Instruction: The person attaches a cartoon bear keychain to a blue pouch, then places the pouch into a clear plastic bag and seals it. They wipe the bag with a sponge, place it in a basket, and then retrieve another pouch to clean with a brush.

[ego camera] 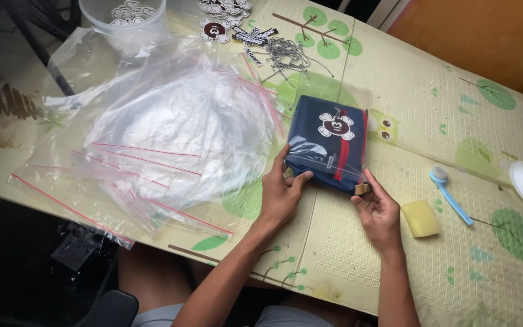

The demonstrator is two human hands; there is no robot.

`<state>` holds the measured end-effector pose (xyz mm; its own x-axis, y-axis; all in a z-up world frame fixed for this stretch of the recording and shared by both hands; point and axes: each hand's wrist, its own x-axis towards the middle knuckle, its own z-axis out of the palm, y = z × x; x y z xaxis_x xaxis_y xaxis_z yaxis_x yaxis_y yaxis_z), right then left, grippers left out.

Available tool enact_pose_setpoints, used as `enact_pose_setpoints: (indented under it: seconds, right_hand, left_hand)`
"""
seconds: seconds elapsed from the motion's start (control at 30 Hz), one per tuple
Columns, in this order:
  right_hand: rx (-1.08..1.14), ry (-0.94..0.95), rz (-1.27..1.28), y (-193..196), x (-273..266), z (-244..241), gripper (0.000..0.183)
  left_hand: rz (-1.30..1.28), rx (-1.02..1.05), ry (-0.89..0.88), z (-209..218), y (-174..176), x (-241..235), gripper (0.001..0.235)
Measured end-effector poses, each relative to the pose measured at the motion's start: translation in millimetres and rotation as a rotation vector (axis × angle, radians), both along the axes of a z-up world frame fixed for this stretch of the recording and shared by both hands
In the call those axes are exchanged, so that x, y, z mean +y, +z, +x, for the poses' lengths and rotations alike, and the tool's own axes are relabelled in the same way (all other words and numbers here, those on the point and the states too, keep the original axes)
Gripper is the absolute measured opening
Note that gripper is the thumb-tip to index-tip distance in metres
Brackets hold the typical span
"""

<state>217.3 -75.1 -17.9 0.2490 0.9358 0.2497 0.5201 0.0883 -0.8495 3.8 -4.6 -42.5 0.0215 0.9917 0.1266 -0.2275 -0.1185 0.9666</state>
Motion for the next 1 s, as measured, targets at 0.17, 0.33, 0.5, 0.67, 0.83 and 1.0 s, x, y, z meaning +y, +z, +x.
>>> enact_pose_setpoints:
  seconds: [0.17, 0.33, 0.5, 0.67, 0.83, 1.0]
  right_hand:
    - [0.044, -0.039, 0.032, 1, 1, -1, 0.048]
    - [0.051, -0.064, 0.05, 1, 2, 2, 0.038]
    - [0.118, -0.192, 0.074, -17, 6, 15, 0.027]
    - [0.053, -0.357, 0.157, -21, 6, 16, 0.031]
    - [-0.04, -0.327, 0.154, -14, 7, 9, 0.034]
    - [-0.274, -0.272, 0.104, -13, 7, 8, 0.048]
  left_hand:
    - [-0.007, -0.003, 0.029, -1, 2, -1, 0.074]
    - [-0.028, -0.033, 0.018, -6, 26, -9, 0.065]
    - [0.074, 0.221, 0.008, -8, -14, 3, 0.079]
    - [0.167, 0.411, 0.041, -1, -3, -5, 0.077]
    - [0.205, 0.423, 0.1, 3, -4, -8, 0.063]
    - [0.243, 0.553, 0.065, 5, -5, -10, 0.055]
